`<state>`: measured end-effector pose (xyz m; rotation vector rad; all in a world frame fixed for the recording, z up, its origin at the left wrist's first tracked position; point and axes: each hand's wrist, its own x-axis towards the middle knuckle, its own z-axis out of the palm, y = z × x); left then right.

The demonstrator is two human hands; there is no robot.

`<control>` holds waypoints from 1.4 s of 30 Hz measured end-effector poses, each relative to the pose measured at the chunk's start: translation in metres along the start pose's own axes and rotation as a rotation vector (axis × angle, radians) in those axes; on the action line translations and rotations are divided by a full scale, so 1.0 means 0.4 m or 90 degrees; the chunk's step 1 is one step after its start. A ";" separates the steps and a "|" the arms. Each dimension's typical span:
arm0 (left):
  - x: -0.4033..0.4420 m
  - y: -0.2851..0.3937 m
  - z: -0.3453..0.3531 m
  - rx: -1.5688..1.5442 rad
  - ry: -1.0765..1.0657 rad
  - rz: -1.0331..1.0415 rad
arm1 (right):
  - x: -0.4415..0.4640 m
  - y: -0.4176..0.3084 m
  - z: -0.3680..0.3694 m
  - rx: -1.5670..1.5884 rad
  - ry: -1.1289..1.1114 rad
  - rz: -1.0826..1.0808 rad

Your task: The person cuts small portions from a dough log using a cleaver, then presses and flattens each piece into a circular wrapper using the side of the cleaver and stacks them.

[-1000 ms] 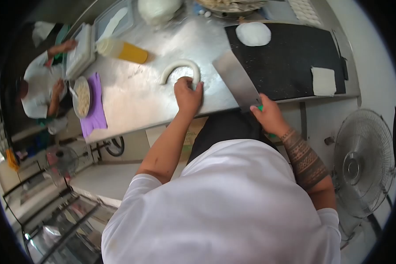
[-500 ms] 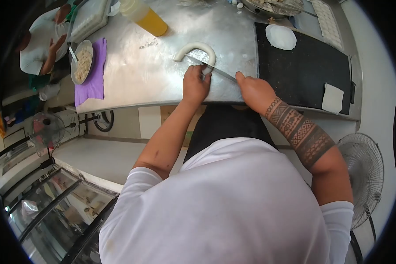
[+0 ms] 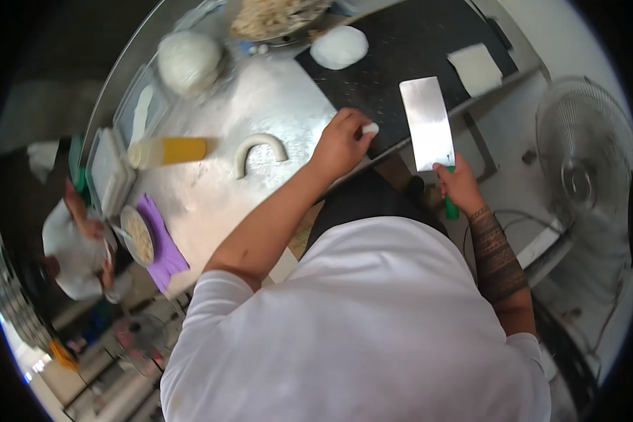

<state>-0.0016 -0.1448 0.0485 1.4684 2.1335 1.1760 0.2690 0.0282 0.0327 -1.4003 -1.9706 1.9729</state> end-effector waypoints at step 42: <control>0.236 -0.015 0.177 0.371 -0.378 0.306 | 0.145 0.007 -0.039 -0.264 -0.267 -0.131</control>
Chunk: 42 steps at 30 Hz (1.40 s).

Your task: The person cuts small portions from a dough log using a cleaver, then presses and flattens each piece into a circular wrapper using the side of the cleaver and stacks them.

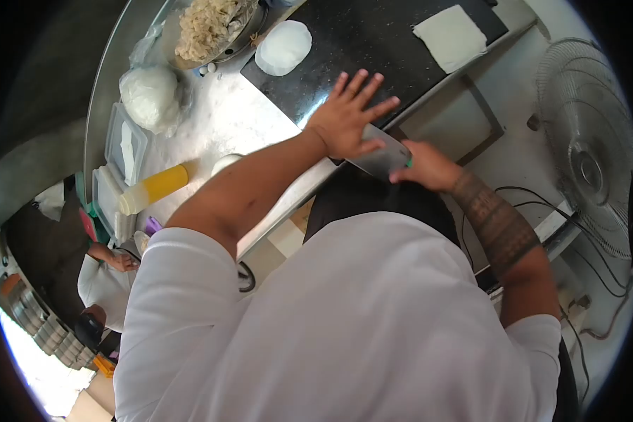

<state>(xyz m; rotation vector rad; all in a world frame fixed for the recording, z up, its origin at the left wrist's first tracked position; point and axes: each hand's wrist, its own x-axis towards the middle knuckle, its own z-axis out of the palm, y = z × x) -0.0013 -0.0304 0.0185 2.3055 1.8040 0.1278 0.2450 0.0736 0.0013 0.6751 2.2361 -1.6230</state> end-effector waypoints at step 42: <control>0.017 -0.171 -0.094 -0.165 0.297 -0.258 | -0.054 -0.065 -0.091 -0.090 0.322 0.152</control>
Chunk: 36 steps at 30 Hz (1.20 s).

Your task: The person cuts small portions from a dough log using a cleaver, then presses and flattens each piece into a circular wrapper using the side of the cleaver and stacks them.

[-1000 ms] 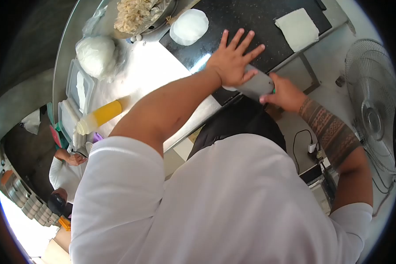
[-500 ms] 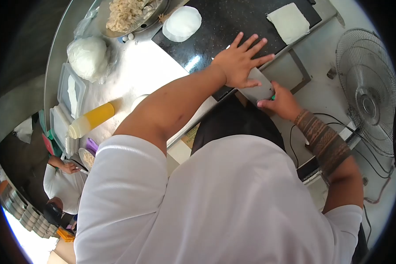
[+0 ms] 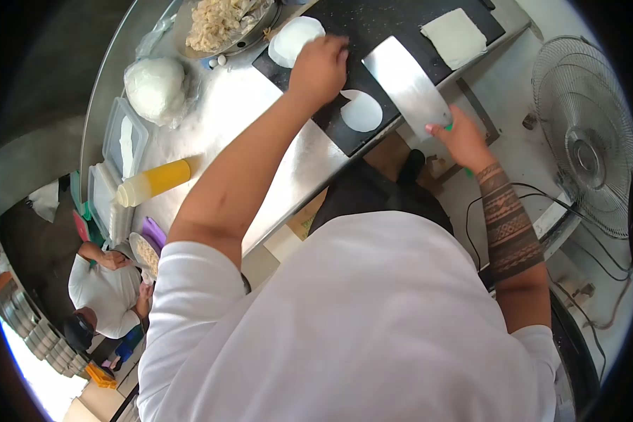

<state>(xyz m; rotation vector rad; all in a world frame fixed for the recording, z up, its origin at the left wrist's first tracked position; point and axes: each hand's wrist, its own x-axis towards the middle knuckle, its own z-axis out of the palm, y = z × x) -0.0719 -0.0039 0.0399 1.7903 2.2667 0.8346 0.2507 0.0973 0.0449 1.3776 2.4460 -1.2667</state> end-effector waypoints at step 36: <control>-0.165 0.042 -0.003 -0.089 -0.142 -0.384 | -0.217 0.115 0.139 0.192 0.037 0.065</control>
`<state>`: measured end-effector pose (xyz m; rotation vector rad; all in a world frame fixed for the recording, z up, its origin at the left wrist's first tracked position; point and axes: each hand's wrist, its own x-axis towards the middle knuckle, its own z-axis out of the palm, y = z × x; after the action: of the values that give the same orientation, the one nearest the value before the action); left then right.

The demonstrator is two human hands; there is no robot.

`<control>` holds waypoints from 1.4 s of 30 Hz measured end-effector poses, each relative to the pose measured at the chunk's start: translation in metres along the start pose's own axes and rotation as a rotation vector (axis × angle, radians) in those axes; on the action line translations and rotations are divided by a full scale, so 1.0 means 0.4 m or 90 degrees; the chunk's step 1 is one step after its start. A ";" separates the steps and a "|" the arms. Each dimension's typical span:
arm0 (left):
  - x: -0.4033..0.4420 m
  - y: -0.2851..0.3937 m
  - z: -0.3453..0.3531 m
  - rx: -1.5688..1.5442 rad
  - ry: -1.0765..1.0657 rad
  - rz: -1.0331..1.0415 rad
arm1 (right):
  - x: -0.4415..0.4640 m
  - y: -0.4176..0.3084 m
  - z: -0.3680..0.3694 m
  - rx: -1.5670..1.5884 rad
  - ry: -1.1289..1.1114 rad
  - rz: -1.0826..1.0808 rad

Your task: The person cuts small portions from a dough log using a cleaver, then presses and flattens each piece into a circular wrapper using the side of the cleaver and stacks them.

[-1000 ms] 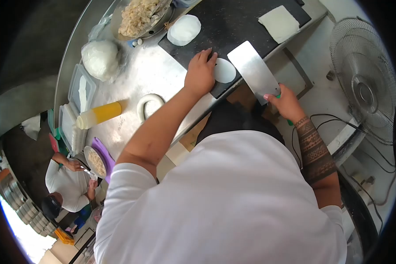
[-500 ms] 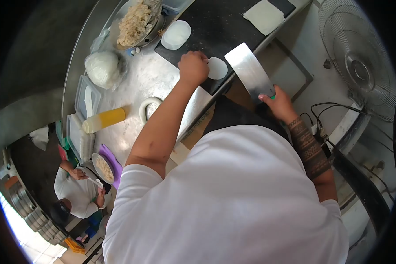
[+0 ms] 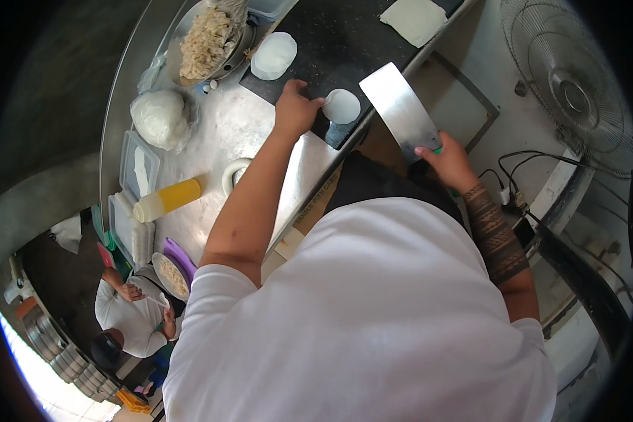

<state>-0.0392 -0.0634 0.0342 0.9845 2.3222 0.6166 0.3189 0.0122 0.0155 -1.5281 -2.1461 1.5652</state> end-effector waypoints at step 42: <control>0.130 0.138 0.140 0.312 -0.107 0.818 | 0.104 -0.152 0.030 -0.117 -0.127 -0.020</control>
<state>-0.0064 0.0215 0.0095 2.6395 1.4479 0.3420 0.2514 0.0358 0.0368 -1.4305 -2.4710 1.6133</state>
